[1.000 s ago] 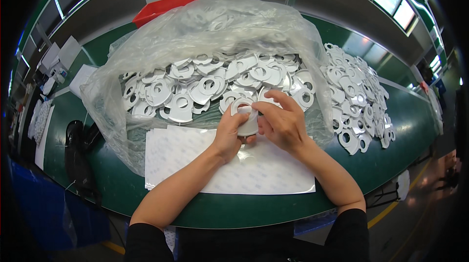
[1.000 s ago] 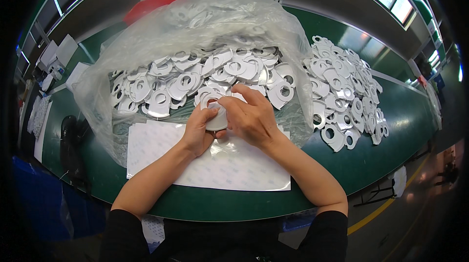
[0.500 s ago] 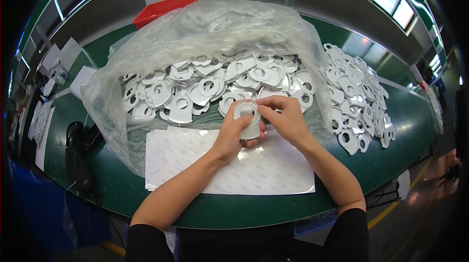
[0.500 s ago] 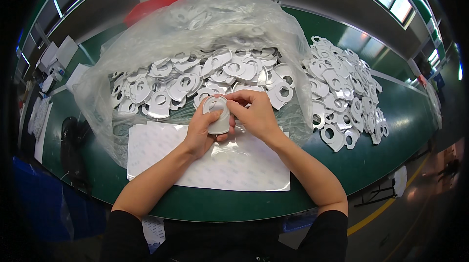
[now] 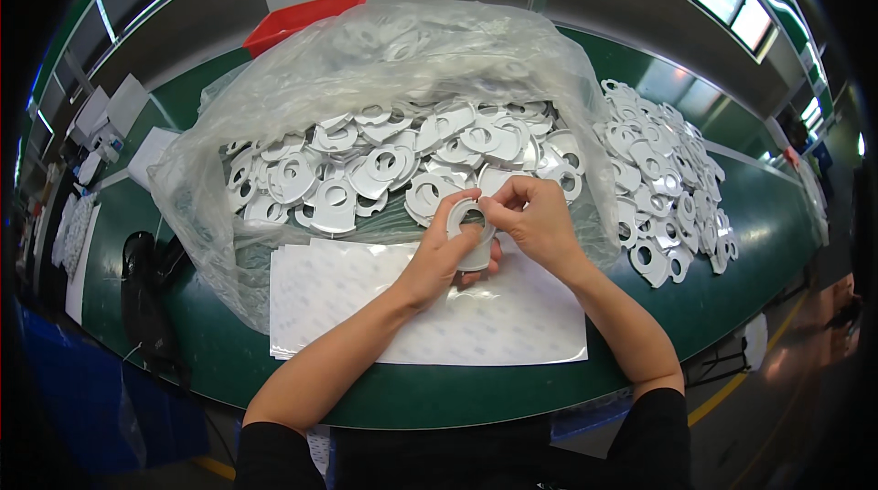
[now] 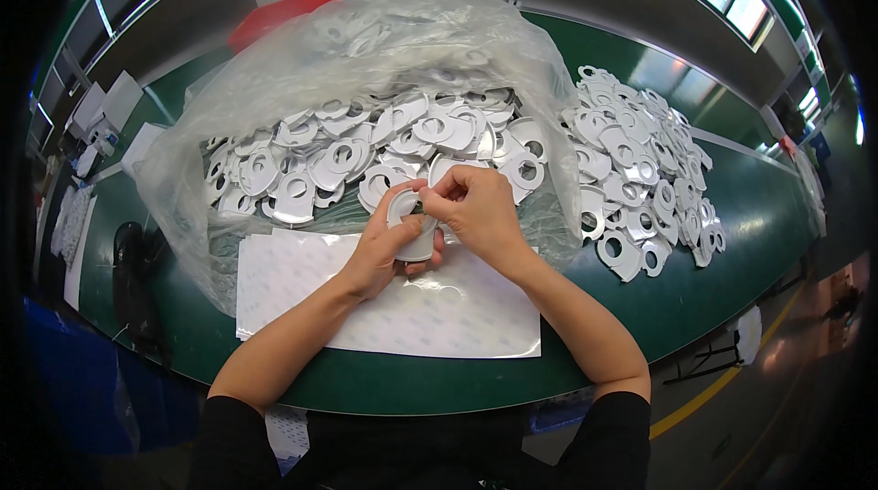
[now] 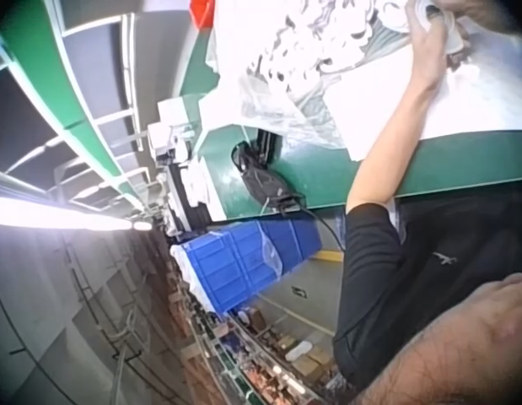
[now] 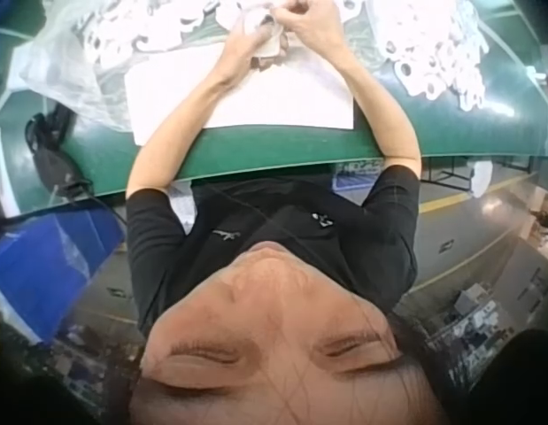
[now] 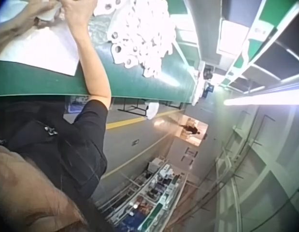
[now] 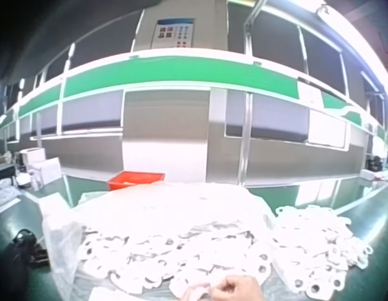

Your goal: Apply circular adhesive stickers to white plastic lighting components.

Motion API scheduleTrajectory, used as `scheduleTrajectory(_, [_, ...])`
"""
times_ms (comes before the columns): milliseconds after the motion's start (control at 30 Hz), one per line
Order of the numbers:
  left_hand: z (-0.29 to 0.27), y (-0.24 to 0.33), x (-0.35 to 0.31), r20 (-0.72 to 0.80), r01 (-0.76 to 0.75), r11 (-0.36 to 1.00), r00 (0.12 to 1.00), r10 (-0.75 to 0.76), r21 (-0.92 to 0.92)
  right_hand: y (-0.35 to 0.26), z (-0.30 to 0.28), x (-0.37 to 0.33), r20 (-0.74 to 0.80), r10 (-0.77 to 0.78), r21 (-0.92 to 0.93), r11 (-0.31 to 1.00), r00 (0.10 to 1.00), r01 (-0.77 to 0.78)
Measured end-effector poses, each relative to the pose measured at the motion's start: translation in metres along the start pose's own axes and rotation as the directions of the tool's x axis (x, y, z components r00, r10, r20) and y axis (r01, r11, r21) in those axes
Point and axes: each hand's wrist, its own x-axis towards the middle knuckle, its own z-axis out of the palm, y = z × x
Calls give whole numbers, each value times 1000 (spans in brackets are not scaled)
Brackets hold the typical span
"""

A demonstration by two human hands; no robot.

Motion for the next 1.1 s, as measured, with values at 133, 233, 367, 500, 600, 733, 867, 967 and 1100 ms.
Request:
scheduleTrajectory(133, [-2,-3,-1,32,-27,999,999,26,38,-6,1,-4,-24,-33,-84,996,999,31])
scheduleTrajectory(233, [-3,-5,0,62,-26,1000,998,25,7,-4,3,-6,-54,-51,-189,981,997,40])
scheduleTrajectory(367, [-1,-4,1,66,1,1000,998,-3,24,-4,5,-10,-102,-141,-347,933,985,98])
scheduleTrajectory(500, [0,-1,-1,67,0,999,998,-3,41,-19,6,-14,-54,-237,-604,781,970,157])
scheduleTrajectory(600, [3,2,0,13,19,1000,1000,-19,23,-19,1,-15,20,-273,-627,746,962,225])
scheduleTrajectory(733, [1,2,2,9,30,998,1000,-30,-55,-17,-10,-10,108,-242,-524,811,964,263])
scheduleTrajectory(867, [-5,0,3,67,50,994,997,-43,-95,-21,-18,-7,213,-138,-378,901,967,211])
scheduleTrajectory(967, [-6,1,3,70,76,991,995,-69,-107,-18,-17,-6,203,-117,-379,906,972,188])
scheduleTrajectory(1100, [-4,4,3,72,84,994,994,-78,-76,-17,-12,-9,153,-160,-448,868,975,213])
